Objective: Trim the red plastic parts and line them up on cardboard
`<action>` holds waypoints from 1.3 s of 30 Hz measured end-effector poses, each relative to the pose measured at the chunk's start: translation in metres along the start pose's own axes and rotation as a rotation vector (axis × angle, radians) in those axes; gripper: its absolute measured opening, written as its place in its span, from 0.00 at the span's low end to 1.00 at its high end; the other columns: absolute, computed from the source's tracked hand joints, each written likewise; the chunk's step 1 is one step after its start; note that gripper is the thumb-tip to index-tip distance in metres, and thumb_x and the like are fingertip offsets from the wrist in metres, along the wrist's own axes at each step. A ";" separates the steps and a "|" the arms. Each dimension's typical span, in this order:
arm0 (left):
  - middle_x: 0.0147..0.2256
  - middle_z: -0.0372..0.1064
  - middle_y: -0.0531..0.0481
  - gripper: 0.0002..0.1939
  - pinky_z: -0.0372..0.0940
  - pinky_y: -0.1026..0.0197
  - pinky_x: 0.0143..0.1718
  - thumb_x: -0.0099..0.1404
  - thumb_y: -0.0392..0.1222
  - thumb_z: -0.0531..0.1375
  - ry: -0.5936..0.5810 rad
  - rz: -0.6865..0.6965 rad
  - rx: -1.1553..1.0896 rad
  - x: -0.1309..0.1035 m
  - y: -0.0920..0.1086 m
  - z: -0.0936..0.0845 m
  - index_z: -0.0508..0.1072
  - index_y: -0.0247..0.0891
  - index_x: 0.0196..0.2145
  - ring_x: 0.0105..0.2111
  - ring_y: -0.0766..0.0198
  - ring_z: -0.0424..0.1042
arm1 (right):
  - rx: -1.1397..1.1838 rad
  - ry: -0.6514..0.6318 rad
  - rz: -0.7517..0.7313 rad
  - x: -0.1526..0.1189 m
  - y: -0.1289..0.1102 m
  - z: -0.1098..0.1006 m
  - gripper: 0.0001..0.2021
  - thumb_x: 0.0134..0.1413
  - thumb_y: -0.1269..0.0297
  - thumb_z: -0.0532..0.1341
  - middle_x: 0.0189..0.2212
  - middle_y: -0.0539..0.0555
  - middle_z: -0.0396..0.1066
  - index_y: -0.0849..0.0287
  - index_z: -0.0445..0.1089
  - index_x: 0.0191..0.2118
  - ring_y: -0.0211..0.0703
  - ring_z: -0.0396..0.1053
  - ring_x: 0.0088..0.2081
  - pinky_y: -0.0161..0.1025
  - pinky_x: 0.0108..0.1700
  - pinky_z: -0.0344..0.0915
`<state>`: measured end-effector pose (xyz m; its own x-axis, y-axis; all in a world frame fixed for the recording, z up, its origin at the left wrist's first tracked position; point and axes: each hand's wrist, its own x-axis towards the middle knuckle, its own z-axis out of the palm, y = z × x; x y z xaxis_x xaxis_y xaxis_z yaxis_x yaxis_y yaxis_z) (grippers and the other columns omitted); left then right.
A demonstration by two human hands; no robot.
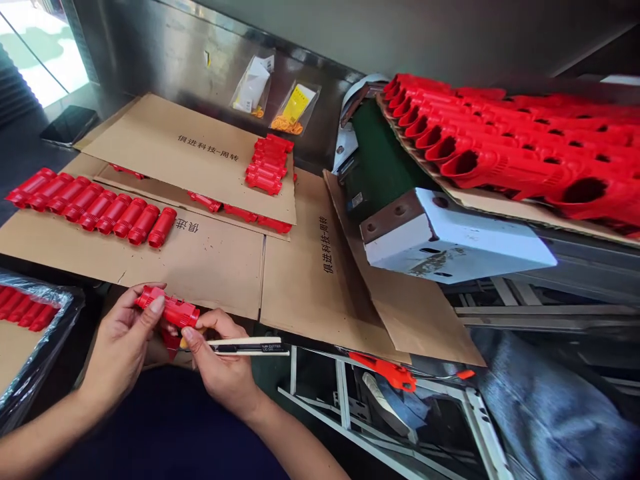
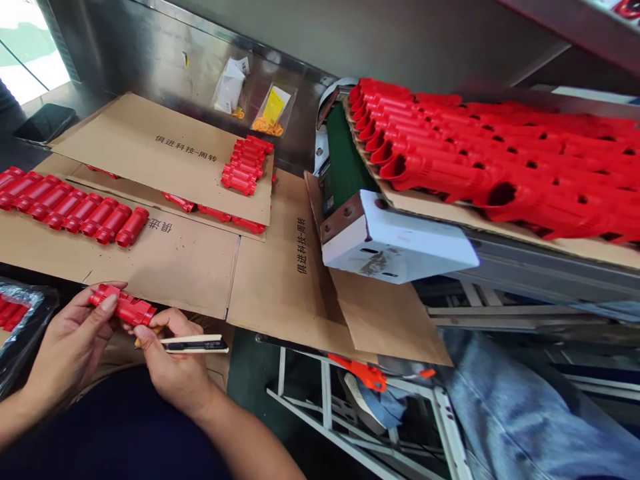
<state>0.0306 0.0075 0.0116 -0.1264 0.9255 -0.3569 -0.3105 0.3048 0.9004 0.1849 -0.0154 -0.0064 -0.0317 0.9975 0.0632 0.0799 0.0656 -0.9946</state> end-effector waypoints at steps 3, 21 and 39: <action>0.31 0.80 0.54 0.35 0.74 0.64 0.33 0.49 0.49 0.82 0.032 0.025 0.121 0.001 0.002 0.001 0.73 0.39 0.49 0.29 0.62 0.78 | -0.067 0.000 -0.076 0.000 -0.001 0.000 0.10 0.67 0.61 0.66 0.22 0.45 0.70 0.54 0.70 0.32 0.35 0.65 0.21 0.33 0.26 0.61; 0.29 0.72 0.57 0.32 0.64 0.68 0.24 0.62 0.47 0.77 -0.345 -0.111 0.035 0.006 0.000 -0.023 0.69 0.39 0.57 0.22 0.71 0.66 | -0.003 -0.018 -0.129 -0.009 0.002 0.004 0.08 0.63 0.65 0.68 0.24 0.47 0.74 0.55 0.71 0.33 0.35 0.69 0.23 0.32 0.28 0.64; 0.28 0.77 0.59 0.38 0.70 0.65 0.25 0.63 0.46 0.76 -0.255 -0.069 0.067 -0.004 0.009 -0.018 0.61 0.43 0.62 0.20 0.69 0.71 | 0.152 -0.072 0.037 -0.009 0.005 0.007 0.16 0.69 0.50 0.67 0.19 0.42 0.64 0.54 0.66 0.35 0.33 0.62 0.17 0.30 0.20 0.57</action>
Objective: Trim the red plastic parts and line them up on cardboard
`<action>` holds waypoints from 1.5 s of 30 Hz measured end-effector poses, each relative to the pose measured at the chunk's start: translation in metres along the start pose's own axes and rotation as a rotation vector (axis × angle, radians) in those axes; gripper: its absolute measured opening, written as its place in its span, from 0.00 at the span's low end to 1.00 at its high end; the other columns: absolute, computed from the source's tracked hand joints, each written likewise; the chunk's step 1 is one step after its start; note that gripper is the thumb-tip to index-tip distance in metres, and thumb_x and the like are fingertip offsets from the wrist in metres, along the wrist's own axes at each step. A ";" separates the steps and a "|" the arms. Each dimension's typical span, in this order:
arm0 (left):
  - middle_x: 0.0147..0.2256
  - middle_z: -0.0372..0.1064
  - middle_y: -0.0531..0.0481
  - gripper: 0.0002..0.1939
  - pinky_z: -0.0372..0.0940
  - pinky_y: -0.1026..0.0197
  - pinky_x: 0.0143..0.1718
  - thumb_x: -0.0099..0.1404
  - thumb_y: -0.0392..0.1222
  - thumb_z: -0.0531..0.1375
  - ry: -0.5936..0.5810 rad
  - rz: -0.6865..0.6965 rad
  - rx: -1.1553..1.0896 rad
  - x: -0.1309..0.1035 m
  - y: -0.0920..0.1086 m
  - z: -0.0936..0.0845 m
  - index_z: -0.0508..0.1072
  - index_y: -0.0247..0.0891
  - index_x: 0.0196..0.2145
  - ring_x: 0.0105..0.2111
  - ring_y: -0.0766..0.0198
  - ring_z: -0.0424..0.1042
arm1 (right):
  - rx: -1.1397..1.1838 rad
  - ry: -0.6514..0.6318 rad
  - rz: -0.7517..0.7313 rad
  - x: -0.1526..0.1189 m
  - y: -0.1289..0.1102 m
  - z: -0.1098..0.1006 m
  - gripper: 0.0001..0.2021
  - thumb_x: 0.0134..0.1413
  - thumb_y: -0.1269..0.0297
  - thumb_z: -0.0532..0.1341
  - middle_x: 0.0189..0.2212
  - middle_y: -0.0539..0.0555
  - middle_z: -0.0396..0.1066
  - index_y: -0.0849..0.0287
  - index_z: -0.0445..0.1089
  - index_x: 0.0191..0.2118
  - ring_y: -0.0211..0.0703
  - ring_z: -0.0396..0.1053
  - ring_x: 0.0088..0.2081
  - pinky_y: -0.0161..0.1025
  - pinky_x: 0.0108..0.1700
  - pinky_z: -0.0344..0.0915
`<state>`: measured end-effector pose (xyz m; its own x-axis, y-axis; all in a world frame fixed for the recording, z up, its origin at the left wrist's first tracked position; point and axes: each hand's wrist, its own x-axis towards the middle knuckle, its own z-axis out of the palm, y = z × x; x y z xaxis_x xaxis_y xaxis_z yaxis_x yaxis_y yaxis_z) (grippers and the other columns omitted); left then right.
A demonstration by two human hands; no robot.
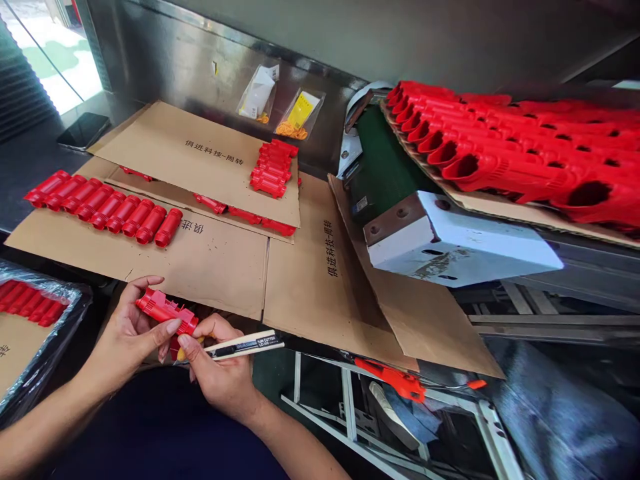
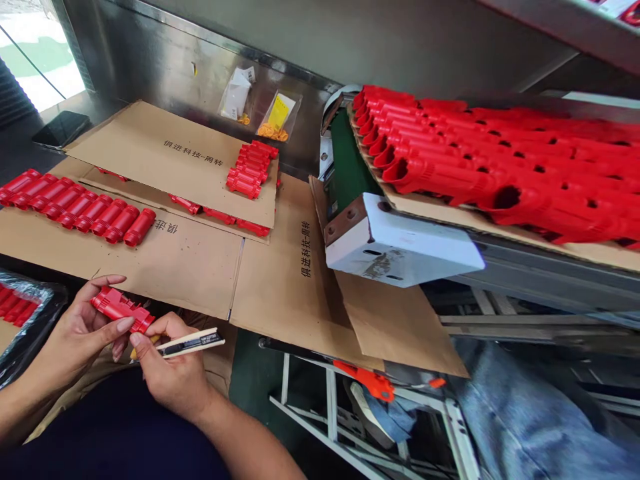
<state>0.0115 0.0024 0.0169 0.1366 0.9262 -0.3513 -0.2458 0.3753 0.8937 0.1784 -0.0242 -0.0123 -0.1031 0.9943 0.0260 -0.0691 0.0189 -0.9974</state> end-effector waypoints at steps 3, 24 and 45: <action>0.29 0.79 0.58 0.36 0.73 0.63 0.27 0.64 0.44 0.75 -0.080 0.011 -0.009 0.001 0.002 -0.004 0.61 0.44 0.62 0.21 0.66 0.75 | 0.009 0.007 0.009 0.001 -0.001 0.000 0.18 0.68 0.46 0.66 0.20 0.44 0.66 0.54 0.66 0.35 0.33 0.63 0.17 0.30 0.19 0.59; 0.28 0.77 0.55 0.26 0.74 0.62 0.30 0.68 0.45 0.73 -0.191 -0.011 0.010 0.002 0.002 -0.017 0.67 0.44 0.57 0.24 0.63 0.77 | 0.003 -0.059 -0.009 0.004 -0.010 0.000 0.20 0.68 0.42 0.65 0.21 0.47 0.73 0.52 0.65 0.34 0.34 0.63 0.16 0.35 0.25 0.70; 0.34 0.82 0.48 0.17 0.79 0.60 0.34 0.60 0.42 0.78 -0.233 -0.125 0.008 0.012 0.008 -0.032 0.77 0.38 0.41 0.29 0.60 0.82 | -0.163 -0.095 -0.027 0.006 -0.009 -0.007 0.13 0.65 0.55 0.66 0.23 0.50 0.79 0.54 0.68 0.32 0.38 0.72 0.21 0.33 0.26 0.67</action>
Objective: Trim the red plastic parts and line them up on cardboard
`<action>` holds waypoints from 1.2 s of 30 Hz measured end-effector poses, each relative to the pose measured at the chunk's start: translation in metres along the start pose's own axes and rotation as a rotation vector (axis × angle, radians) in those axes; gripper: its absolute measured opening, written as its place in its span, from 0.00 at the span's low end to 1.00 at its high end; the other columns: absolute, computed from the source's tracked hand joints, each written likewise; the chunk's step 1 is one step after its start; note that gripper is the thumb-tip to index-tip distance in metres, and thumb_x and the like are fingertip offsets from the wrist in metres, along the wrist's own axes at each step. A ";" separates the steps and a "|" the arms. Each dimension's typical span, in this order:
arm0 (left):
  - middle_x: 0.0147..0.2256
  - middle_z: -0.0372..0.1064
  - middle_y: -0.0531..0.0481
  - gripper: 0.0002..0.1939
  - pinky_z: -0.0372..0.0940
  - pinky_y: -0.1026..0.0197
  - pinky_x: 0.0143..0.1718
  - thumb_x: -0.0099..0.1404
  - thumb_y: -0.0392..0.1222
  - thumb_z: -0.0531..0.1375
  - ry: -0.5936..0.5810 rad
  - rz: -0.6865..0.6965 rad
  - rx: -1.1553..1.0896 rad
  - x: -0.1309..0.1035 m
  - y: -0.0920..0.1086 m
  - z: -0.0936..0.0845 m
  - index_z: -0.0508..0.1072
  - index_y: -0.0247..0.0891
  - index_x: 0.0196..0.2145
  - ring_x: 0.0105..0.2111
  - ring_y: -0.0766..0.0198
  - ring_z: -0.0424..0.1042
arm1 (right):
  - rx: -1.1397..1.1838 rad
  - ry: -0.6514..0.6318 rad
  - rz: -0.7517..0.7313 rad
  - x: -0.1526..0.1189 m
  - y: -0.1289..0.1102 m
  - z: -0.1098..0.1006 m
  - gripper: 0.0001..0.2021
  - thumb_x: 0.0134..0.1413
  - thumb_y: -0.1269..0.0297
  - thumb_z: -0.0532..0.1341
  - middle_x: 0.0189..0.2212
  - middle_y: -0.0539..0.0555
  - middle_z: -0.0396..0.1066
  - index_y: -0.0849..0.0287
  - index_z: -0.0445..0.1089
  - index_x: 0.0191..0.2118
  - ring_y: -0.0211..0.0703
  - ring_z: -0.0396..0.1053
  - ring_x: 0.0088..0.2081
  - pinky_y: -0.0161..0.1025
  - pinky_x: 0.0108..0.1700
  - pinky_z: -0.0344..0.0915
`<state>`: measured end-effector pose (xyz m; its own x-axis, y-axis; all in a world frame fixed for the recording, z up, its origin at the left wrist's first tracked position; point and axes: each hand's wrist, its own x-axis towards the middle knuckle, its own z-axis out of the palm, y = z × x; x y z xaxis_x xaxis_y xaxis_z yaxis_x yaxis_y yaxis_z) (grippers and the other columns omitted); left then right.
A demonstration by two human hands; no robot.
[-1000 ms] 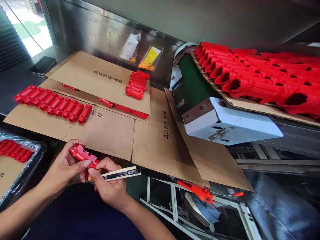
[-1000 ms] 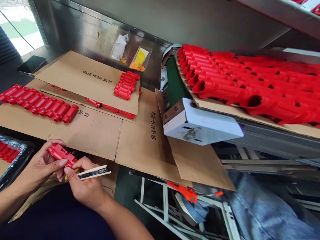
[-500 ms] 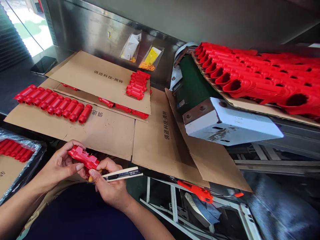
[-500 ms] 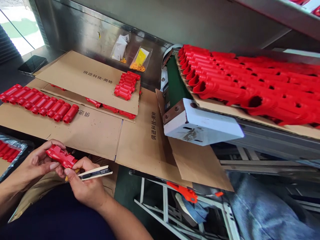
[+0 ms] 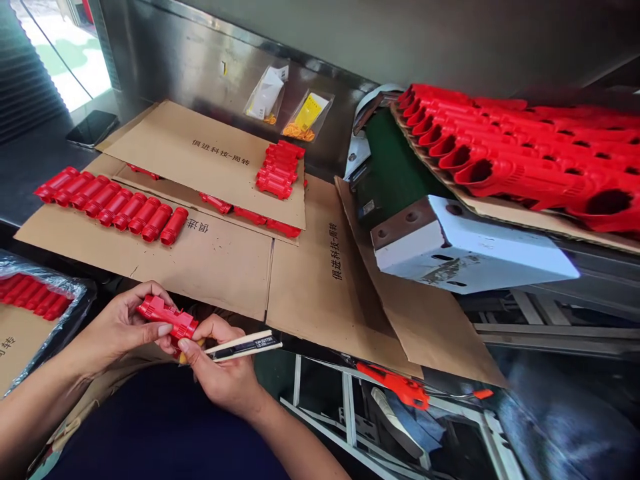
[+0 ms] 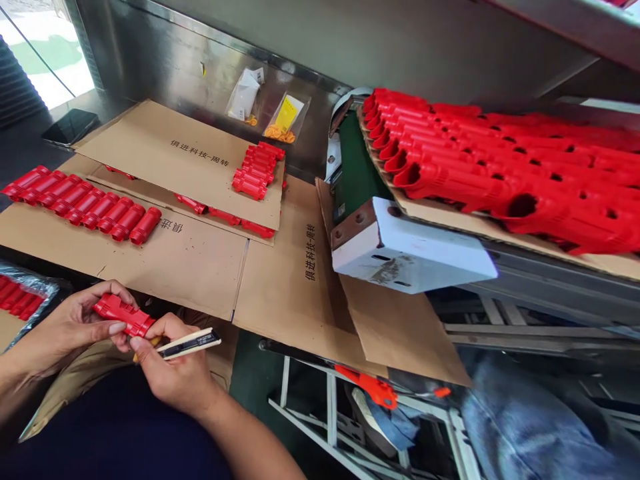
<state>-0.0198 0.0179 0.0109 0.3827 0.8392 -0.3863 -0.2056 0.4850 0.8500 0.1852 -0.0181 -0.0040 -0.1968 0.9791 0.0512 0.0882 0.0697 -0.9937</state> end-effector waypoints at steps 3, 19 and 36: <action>0.34 0.82 0.49 0.18 0.78 0.59 0.34 0.59 0.42 0.78 0.029 -0.006 -0.011 -0.001 0.001 0.003 0.77 0.39 0.41 0.29 0.60 0.82 | 0.001 0.009 -0.029 0.000 -0.001 0.000 0.11 0.65 0.57 0.66 0.24 0.51 0.80 0.54 0.68 0.32 0.38 0.72 0.21 0.33 0.26 0.66; 0.32 0.81 0.51 0.18 0.76 0.61 0.33 0.60 0.42 0.78 0.016 0.017 -0.015 -0.001 -0.002 0.005 0.75 0.40 0.42 0.27 0.62 0.81 | -0.021 0.016 -0.049 0.001 0.001 -0.002 0.12 0.66 0.57 0.66 0.22 0.48 0.76 0.54 0.67 0.32 0.37 0.68 0.20 0.32 0.25 0.63; 0.21 0.70 0.54 0.15 0.58 0.68 0.14 0.69 0.55 0.69 0.072 0.016 0.391 -0.007 -0.020 -0.024 0.78 0.41 0.40 0.14 0.67 0.63 | 0.267 0.000 0.229 -0.004 0.006 -0.008 0.26 0.61 0.35 0.68 0.20 0.46 0.71 0.54 0.65 0.34 0.31 0.61 0.14 0.29 0.16 0.58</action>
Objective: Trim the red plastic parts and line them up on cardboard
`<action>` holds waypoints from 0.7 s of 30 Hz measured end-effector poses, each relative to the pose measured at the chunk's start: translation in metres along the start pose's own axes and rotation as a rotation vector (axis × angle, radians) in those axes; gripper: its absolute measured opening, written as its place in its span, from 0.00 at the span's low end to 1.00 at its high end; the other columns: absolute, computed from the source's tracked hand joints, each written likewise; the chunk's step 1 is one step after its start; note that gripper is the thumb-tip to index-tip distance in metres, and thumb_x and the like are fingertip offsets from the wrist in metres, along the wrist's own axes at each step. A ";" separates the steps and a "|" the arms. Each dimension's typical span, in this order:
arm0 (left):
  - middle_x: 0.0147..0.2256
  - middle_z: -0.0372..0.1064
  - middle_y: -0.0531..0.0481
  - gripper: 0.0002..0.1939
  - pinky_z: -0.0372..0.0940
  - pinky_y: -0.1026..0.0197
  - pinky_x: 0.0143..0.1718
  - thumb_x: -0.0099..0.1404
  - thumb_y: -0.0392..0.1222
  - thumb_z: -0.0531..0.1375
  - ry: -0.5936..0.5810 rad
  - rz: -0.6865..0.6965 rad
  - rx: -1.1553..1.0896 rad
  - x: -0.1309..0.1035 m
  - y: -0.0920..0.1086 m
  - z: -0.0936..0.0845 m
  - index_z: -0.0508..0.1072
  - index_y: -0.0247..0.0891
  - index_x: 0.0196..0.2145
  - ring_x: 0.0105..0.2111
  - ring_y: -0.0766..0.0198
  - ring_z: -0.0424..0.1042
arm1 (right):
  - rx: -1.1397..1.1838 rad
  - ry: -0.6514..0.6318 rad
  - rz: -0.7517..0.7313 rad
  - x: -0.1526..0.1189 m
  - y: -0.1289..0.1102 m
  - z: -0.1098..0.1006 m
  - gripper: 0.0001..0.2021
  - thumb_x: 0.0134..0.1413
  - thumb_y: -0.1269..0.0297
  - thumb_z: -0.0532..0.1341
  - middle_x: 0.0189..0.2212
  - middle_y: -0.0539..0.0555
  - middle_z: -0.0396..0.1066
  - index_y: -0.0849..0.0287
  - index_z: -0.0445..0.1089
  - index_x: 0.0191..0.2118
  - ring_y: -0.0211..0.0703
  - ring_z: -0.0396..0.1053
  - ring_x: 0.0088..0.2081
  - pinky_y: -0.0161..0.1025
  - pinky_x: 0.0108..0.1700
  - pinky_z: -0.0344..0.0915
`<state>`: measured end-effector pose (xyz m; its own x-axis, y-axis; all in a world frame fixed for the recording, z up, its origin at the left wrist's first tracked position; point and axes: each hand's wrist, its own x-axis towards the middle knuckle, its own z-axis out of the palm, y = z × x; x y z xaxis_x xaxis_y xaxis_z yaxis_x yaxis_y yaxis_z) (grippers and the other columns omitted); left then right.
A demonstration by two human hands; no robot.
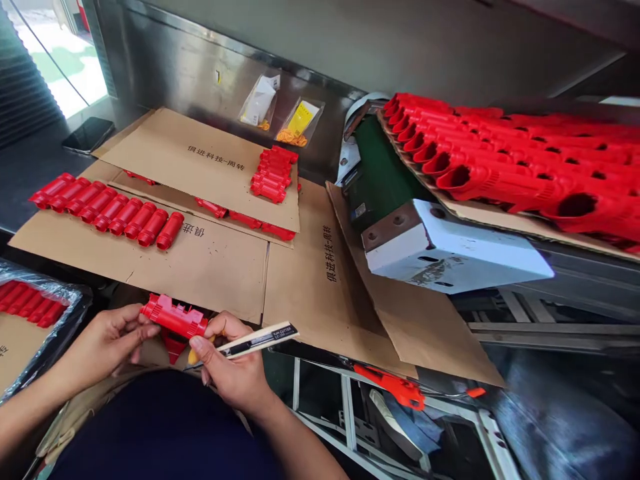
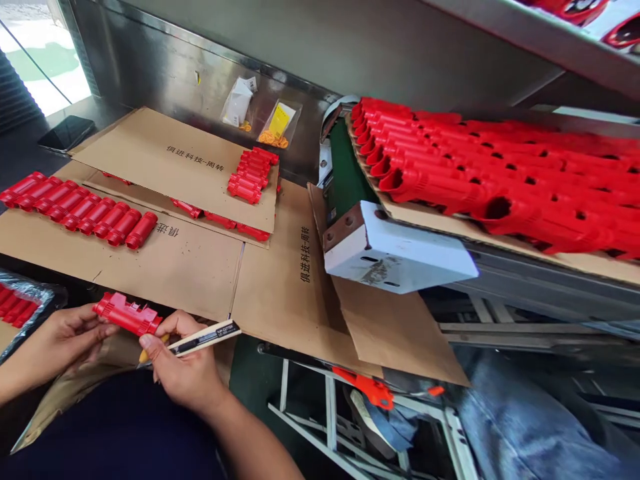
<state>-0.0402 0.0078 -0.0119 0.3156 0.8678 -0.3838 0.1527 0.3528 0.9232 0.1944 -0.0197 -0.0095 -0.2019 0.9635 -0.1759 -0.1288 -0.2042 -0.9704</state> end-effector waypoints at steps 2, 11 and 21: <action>0.18 0.69 0.54 0.19 0.58 0.67 0.15 0.74 0.59 0.63 0.079 0.043 0.010 -0.006 0.001 0.002 0.78 0.41 0.37 0.14 0.68 0.62 | -0.043 0.011 -0.040 0.001 -0.001 0.000 0.24 0.63 0.38 0.67 0.20 0.46 0.72 0.54 0.66 0.34 0.32 0.62 0.14 0.29 0.17 0.59; 0.43 0.80 0.51 0.27 0.77 0.61 0.39 0.60 0.45 0.79 0.315 0.233 -0.456 -0.007 0.015 0.059 0.71 0.46 0.51 0.38 0.61 0.80 | -0.586 0.091 -0.562 0.004 -0.010 0.004 0.06 0.68 0.65 0.65 0.26 0.49 0.76 0.54 0.70 0.36 0.36 0.71 0.23 0.33 0.29 0.67; 0.35 0.82 0.52 0.22 0.75 0.68 0.38 0.58 0.47 0.80 0.417 0.209 -0.587 0.011 0.028 0.054 0.79 0.40 0.46 0.33 0.67 0.79 | -0.709 0.028 -0.786 0.012 -0.004 0.006 0.08 0.74 0.65 0.61 0.26 0.52 0.77 0.58 0.73 0.39 0.40 0.74 0.25 0.35 0.30 0.73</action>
<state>0.0178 0.0086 0.0089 -0.1159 0.9567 -0.2670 -0.4328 0.1933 0.8805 0.1872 -0.0085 -0.0068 -0.2843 0.7863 0.5485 0.3845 0.6176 -0.6861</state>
